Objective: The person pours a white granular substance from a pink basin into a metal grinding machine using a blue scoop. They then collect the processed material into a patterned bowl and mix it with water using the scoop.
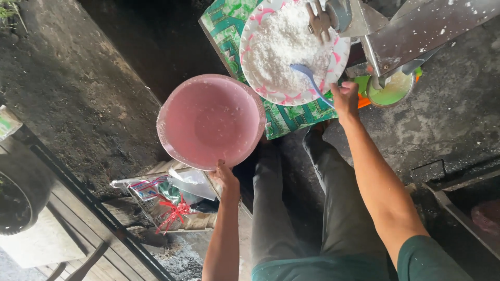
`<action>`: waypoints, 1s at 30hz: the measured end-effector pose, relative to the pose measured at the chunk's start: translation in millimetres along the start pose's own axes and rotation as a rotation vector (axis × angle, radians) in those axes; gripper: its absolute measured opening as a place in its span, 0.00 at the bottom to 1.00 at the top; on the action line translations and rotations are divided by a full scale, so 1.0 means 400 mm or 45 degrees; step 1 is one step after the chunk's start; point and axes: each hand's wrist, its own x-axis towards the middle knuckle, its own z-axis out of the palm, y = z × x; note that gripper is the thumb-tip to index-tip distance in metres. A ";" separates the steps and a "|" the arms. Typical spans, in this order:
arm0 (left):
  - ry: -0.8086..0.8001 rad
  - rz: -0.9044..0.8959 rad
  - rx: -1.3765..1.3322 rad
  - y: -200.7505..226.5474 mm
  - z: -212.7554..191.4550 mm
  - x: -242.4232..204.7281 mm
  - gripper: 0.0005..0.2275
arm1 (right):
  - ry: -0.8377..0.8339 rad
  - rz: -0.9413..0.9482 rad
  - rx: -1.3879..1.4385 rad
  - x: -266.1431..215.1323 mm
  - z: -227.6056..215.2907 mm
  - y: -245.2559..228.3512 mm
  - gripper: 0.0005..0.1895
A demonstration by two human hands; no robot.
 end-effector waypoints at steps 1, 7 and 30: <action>-0.023 0.051 0.006 -0.005 0.002 0.027 0.31 | -0.165 0.284 0.336 0.016 0.009 0.022 0.32; -0.068 0.196 0.126 -0.030 0.003 0.182 0.29 | -0.442 0.755 0.893 0.058 0.072 0.014 0.20; -0.388 0.625 0.330 0.220 0.241 0.079 0.10 | -0.181 0.541 0.812 0.063 0.186 0.343 0.26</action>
